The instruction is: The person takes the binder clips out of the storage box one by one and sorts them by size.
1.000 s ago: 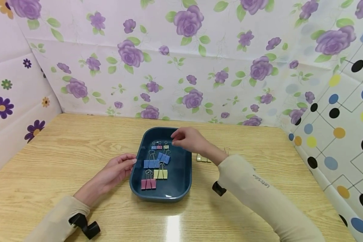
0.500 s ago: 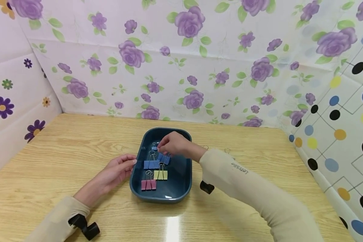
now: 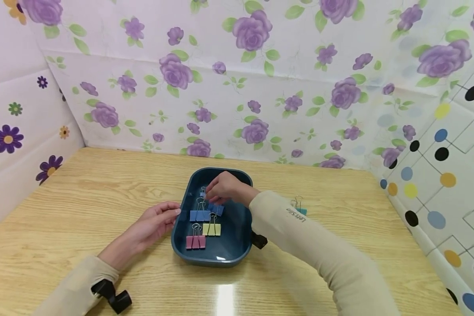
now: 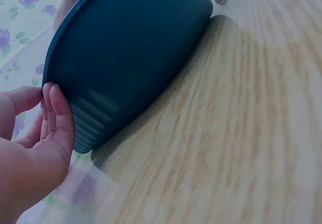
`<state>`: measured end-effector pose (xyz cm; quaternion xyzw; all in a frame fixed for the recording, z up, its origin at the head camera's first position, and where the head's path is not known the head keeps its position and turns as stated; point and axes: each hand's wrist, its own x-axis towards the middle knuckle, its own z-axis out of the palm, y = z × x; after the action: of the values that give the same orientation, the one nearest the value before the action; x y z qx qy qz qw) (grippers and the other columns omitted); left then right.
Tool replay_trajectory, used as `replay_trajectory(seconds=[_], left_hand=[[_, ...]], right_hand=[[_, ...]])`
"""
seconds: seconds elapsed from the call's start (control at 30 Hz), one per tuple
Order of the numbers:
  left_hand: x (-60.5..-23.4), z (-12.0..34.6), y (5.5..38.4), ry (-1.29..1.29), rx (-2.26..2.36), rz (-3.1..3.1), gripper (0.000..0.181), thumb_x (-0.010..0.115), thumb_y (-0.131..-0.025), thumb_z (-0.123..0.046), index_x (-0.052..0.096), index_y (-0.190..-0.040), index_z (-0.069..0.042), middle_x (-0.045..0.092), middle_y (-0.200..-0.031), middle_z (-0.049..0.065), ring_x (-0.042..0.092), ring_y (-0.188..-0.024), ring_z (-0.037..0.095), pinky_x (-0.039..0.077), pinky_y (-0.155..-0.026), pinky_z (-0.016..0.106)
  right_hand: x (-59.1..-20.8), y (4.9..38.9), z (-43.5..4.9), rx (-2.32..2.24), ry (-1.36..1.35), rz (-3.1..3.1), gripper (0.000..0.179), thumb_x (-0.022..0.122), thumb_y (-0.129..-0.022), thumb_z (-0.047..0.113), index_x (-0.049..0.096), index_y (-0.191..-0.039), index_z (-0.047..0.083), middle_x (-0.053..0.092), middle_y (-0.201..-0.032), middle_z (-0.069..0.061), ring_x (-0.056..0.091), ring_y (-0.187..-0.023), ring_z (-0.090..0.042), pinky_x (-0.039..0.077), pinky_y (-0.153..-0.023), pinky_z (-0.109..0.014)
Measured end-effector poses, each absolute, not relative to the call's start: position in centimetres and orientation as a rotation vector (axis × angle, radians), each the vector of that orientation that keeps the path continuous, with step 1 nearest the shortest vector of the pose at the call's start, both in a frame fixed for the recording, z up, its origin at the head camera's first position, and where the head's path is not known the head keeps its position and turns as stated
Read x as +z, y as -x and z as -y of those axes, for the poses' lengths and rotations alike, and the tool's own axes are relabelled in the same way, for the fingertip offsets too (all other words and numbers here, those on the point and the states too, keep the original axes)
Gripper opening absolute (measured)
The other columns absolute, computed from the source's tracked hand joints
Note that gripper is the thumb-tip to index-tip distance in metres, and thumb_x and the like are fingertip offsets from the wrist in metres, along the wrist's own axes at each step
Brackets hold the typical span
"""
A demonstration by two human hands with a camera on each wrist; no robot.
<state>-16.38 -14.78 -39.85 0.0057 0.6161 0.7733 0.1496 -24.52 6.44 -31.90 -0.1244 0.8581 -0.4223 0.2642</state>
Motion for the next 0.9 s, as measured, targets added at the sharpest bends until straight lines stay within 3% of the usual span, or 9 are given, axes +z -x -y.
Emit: replay_trajectory(seconds=[0.6,0.9], left_hand=[[-39.99,14.82,16.52,-0.032,2.226,-1.759,0.030,0.054,-0.098,-0.006,0.047,-0.120,0.012,0.059,-0.093,0.005,0.056,-0.081,0.014,0.050,-0.077,0.026],[-40.06,14.83,16.56,-0.049,2.228,-1.748,0.028,0.054,-0.098,-0.006,0.048,-0.119,0.011,0.060,-0.094,0.006,0.057,-0.081,0.014,0.050,-0.077,0.026]], right_hand=[[-32.28,24.29,-5.52,-1.145,0.331,-2.289,0.019,0.065,-0.092,0.005,0.069,-0.109,-0.003,0.070,-0.091,-0.012,0.069,-0.084,-0.023,0.056,-0.068,-0.032],[-32.21,24.14,-5.56,-1.111,0.351,-2.323,0.013,0.065,-0.091,0.003,0.072,-0.101,-0.003,0.069,-0.086,-0.011,0.068,-0.080,-0.023,0.056,-0.068,-0.031]])
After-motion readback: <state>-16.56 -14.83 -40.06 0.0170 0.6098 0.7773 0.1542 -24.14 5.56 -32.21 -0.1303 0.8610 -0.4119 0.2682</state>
